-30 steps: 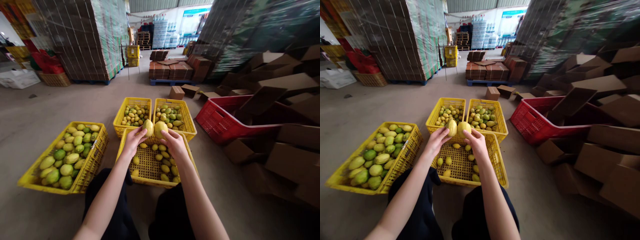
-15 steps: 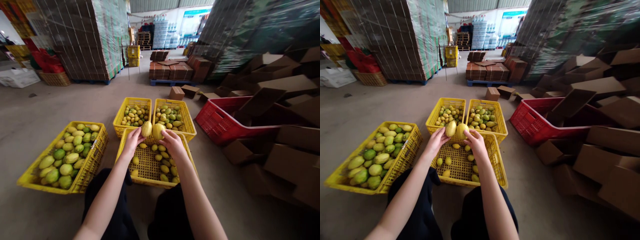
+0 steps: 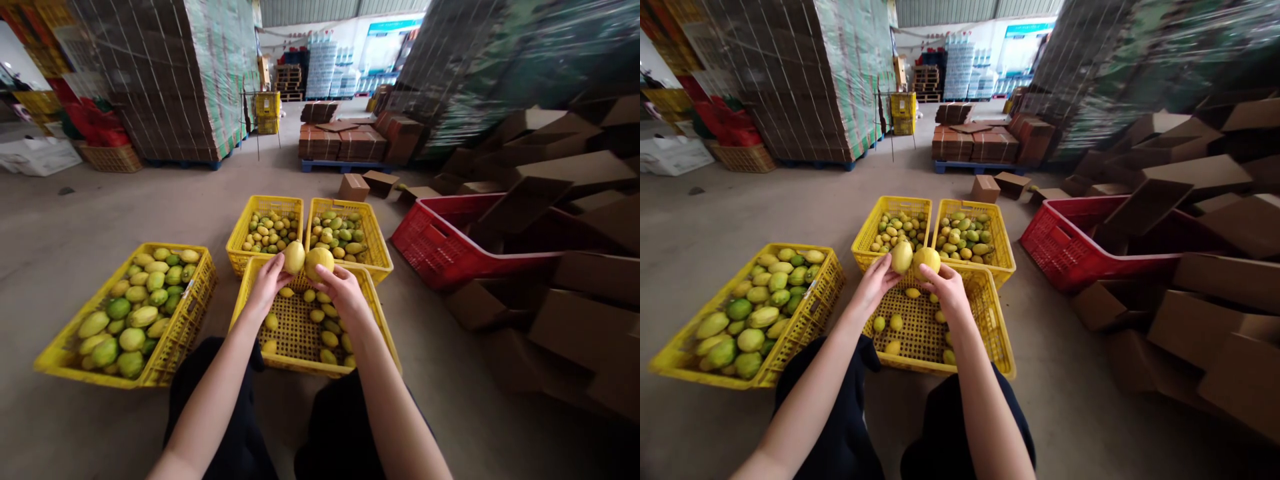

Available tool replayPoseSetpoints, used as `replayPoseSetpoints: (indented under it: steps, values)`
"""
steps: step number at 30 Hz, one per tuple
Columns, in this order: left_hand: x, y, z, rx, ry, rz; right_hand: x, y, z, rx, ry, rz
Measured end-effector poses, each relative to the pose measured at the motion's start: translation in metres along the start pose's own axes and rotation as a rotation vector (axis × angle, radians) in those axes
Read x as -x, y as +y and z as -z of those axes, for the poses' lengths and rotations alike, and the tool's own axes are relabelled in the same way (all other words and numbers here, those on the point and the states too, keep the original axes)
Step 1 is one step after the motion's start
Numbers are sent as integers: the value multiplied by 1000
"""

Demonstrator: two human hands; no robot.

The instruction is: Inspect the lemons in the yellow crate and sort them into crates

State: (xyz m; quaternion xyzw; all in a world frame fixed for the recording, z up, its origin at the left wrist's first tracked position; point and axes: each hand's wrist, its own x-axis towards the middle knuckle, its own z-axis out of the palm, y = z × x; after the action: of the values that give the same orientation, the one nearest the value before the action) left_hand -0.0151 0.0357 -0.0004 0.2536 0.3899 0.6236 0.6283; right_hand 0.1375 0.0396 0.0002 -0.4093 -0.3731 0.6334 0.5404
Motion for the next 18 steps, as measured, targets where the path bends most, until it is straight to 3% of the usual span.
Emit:
replayPoseSetpoints:
  steps: [5, 9, 18]
  values:
    - [3, 2, -3, -51, -28, -33, -2, 1, 2, 24, 94, 5]
    - [3, 4, -1, -133, -79, -46, -2, 0, 2, 24, 69, 8]
    - [-4, 1, 4, -3, -79, 35, 1, -5, 0, -71, 29, 29]
